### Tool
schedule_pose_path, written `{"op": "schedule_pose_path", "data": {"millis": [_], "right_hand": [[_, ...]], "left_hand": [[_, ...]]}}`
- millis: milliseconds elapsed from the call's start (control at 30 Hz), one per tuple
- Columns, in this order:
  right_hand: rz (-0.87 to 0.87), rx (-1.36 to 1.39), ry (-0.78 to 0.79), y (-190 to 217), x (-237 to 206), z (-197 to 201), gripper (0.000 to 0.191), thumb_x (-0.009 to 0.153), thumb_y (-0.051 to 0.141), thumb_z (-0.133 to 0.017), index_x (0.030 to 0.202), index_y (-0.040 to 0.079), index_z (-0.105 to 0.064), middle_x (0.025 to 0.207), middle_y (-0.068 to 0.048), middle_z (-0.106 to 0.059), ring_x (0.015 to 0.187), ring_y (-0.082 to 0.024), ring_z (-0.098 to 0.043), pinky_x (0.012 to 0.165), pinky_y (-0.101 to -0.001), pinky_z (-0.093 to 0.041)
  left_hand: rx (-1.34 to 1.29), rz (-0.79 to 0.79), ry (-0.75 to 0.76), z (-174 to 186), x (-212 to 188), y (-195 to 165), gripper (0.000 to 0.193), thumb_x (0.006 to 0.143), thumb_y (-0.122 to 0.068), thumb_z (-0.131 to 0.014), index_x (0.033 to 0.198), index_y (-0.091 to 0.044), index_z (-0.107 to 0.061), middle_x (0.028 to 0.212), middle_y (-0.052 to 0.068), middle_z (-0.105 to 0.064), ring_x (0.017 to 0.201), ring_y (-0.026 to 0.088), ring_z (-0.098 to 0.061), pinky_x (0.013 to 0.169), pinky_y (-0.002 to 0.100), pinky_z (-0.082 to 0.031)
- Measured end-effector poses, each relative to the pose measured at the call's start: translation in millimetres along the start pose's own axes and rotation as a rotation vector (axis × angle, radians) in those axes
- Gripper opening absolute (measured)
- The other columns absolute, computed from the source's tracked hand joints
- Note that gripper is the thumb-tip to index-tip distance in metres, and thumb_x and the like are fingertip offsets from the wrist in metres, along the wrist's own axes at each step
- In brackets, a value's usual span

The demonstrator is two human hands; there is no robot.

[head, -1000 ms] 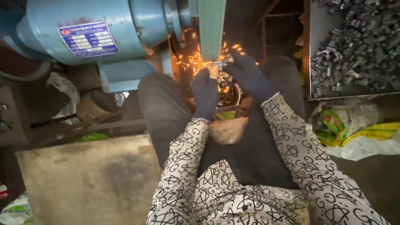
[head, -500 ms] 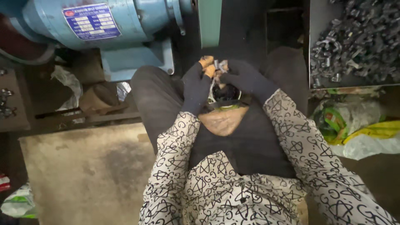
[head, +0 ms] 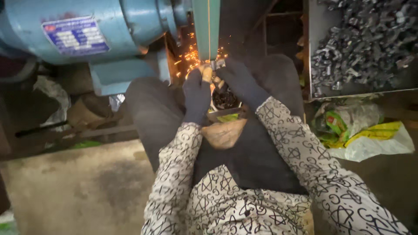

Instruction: The person sits on the floor at a belt grinder and holds small metal components against the moving abrasive belt, producing sparks as they grind the edges. They periodically place finished pieces into a container of similar parts and pick up new pieces to grind.

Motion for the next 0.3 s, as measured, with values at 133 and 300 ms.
{"op": "schedule_pose_path", "data": {"millis": [133, 300], "right_hand": [[0.125, 0.185, -0.131, 3.8, -4.2, 15.7, 0.016, 0.102, 0.010, -0.056, 0.115, 0.002, -0.064, 0.099, -0.003, -0.069, 0.085, -0.008, -0.066, 0.076, -0.0263, -0.054], [0.244, 0.130, 0.042, -0.7, 1.9, 19.7, 0.007, 0.108, 0.004, -0.055, 0.109, 0.001, -0.061, 0.103, -0.004, -0.065, 0.094, -0.009, -0.061, 0.085, -0.0278, -0.054]], "left_hand": [[-0.315, 0.002, 0.013, -13.6, 4.6, 0.7, 0.023, 0.105, -0.019, -0.062, 0.111, 0.001, -0.068, 0.094, 0.004, -0.074, 0.080, 0.009, -0.067, 0.071, 0.029, -0.055], [-0.573, 0.140, 0.056, -43.2, -2.4, 16.2, 0.019, 0.109, -0.016, -0.067, 0.110, 0.003, -0.068, 0.090, 0.007, -0.071, 0.074, 0.009, -0.061, 0.068, 0.029, -0.055]]}}
Point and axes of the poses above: each hand's wrist, its own x-axis towards the middle knuckle, its own z-axis out of the back of the hand, y = z × x, the point moved 9 cm from there along x, towards the middle knuckle
